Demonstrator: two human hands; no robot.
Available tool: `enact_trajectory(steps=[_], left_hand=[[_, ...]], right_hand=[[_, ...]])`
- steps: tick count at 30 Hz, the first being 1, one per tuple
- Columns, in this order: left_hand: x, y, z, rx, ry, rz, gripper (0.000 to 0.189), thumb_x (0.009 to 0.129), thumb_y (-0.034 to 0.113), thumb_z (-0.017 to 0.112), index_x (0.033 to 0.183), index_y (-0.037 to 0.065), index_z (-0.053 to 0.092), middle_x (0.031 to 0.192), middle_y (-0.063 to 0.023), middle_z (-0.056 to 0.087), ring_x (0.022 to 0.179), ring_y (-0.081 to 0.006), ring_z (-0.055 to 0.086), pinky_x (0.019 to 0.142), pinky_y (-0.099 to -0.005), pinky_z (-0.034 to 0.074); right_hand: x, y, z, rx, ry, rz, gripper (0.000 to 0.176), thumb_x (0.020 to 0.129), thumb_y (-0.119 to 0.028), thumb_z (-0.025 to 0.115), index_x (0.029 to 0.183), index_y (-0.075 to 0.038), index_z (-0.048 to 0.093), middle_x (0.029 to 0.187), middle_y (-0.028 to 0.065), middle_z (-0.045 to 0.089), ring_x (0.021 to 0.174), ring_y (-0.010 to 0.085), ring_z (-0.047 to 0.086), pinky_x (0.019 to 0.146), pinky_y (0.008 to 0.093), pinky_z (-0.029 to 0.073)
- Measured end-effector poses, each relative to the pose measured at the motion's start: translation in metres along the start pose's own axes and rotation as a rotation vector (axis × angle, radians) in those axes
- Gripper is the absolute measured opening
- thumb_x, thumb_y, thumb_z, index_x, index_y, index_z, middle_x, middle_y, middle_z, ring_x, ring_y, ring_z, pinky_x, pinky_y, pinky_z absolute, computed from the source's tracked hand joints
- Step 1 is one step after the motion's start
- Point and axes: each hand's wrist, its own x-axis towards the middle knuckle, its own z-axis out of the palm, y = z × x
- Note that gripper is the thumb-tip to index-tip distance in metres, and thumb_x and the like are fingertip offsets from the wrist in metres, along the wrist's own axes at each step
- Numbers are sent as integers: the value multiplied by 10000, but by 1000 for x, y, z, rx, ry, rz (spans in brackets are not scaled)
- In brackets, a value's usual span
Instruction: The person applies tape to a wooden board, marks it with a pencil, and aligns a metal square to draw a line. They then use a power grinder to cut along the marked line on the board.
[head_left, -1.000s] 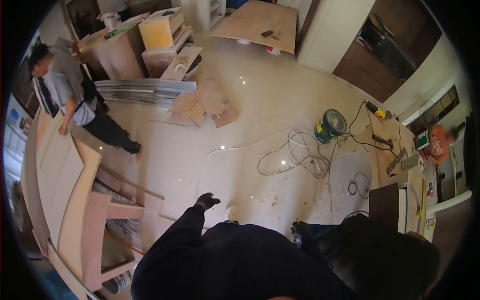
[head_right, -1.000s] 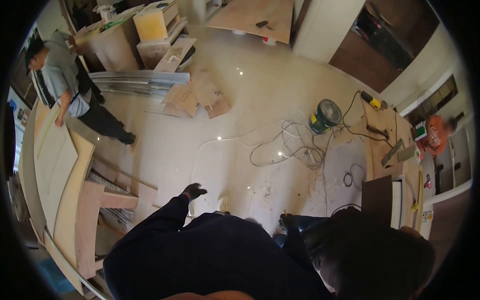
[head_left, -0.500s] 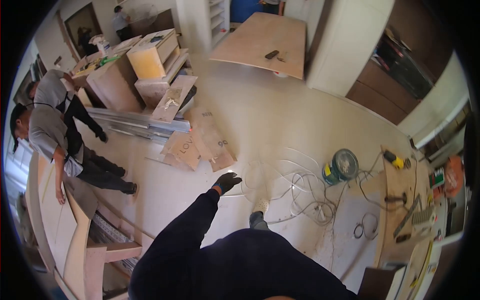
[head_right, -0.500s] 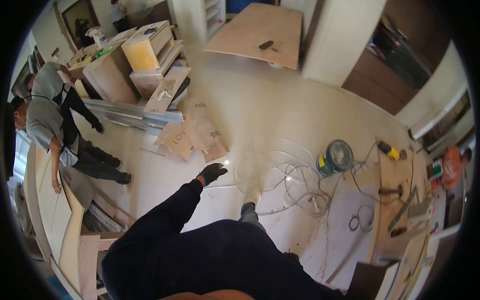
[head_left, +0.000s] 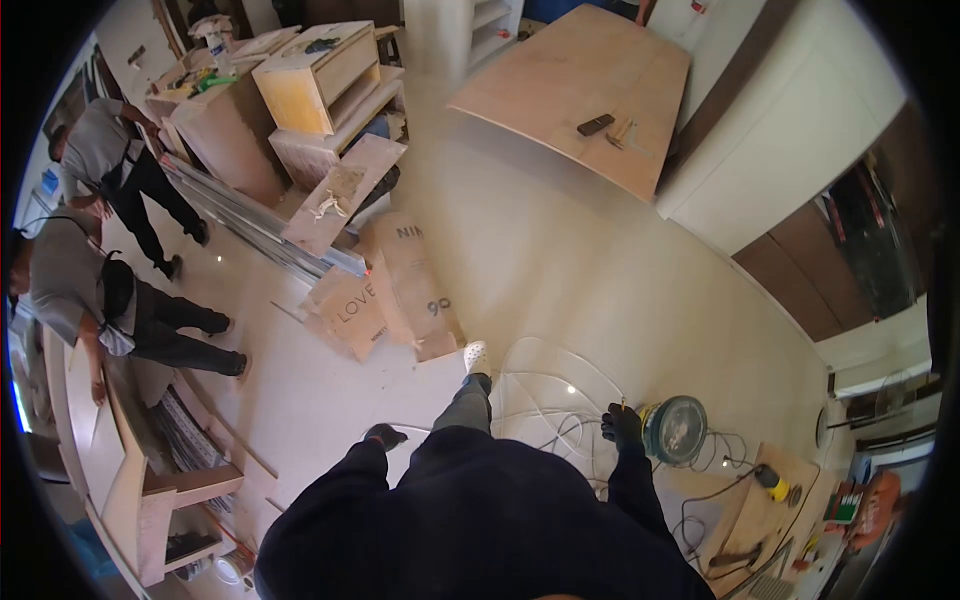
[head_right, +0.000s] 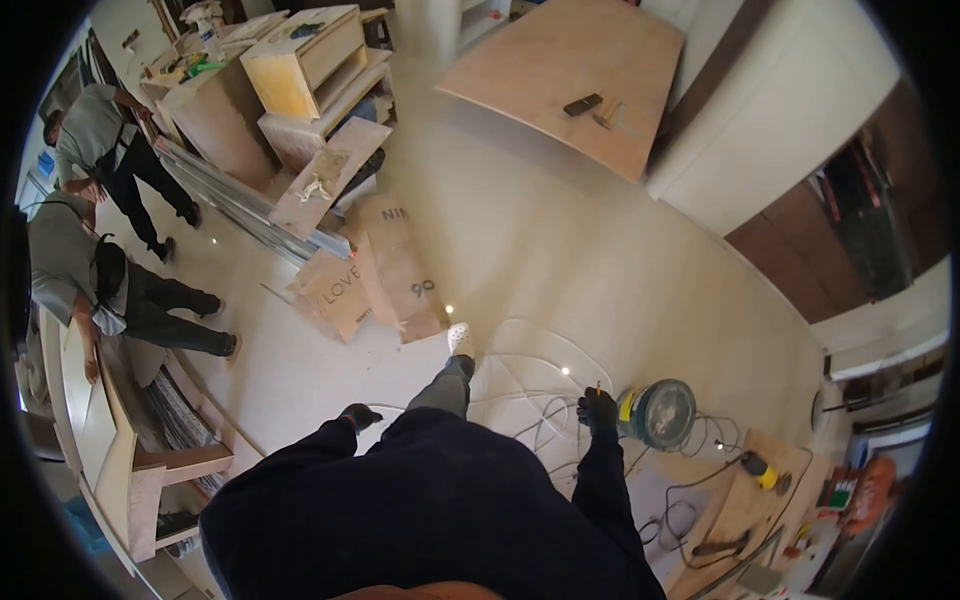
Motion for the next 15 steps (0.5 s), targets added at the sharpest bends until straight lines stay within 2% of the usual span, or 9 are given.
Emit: enact_trajectory(steps=[3, 5, 7, 10, 11, 12, 13, 14, 15], left_hand=[[48, 30, -10, -58, -50, -53, 626, 808, 614, 681, 1094, 60, 738, 1202, -176, 690, 1175, -347, 622, 997, -418, 475], [71, 76, -54, -64, -61, 28, 615, 830, 614, 640, 1100, 69, 734, 1167, -190, 695, 1167, -343, 623, 993, -438, 475], [120, 125, -105, -46, 1, 80, 629, 853, 638, 594, 1054, 60, 740, 1115, -196, 705, 1122, -364, 634, 971, -452, 480], [204, 196, -189, -143, 184, 247, 636, 830, 631, 606, 1038, 42, 727, 1123, -209, 696, 1095, -388, 637, 948, -481, 482], [215, 223, -229, -176, 260, 366, 656, 820, 620, 621, 1097, 32, 710, 1165, -228, 679, 1121, -400, 626, 967, -472, 479], [222, 252, -268, -235, 292, 264, 692, 824, 618, 618, 1162, 18, 685, 1203, -245, 660, 1160, -403, 608, 996, -461, 465], [268, 267, -284, -201, 384, 375, 713, 832, 611, 616, 1192, -3, 665, 1237, -252, 643, 1187, -395, 596, 1018, -454, 451], [279, 292, -317, -272, 389, 373, 703, 841, 598, 615, 1196, -7, 661, 1245, -252, 639, 1189, -392, 594, 1024, -450, 448], [280, 320, -353, -341, 394, 372, 693, 850, 585, 614, 1201, -11, 658, 1252, -252, 635, 1191, -390, 593, 1029, -446, 445]], right_hand=[[81, 3, 10, 2, -54, 17, 238, 889, -318, 623, 895, -80, 619, 697, 57, 631, 502, 156, 572, 448, 300, 471], [70, -31, 28, -305, -78, 34, 256, 893, -323, 628, 869, -69, 640, 695, 59, 637, 514, 165, 581, 459, 320, 478], [90, -61, 31, -746, -155, 182, 262, 902, -305, 615, 836, -54, 652, 687, 64, 638, 524, 166, 585, 459, 324, 467], [131, -118, 32, -554, -57, 238, 263, 904, -291, 615, 813, -47, 656, 680, 70, 640, 522, 162, 579, 455, 315, 448], [147, -136, 22, -758, -171, -167, 222, 889, -266, 634, 806, -61, 651, 663, 50, 619, 514, 150, 567, 446, 300, 429], [171, -155, 18, -659, -164, -150, 177, 879, -233, 648, 794, -78, 644, 642, 28, 590, 513, 135, 561, 442, 291, 428], [166, -200, 36, -419, 9, 150, 154, 865, -218, 661, 797, -82, 639, 634, 12, 569, 500, 127, 552, 440, 285, 428], [205, -208, 26, -405, -16, 165, 195, 841, -252, 669, 755, -80, 636, 603, 15, 561, 481, 126, 539, 445, 298, 434], [221, -233, 34, -567, 60, 71, 239, 852, -231, 664, 662, -142, 550, 552, -28, 490, 445, 88, 458, 407, 274, 346]])
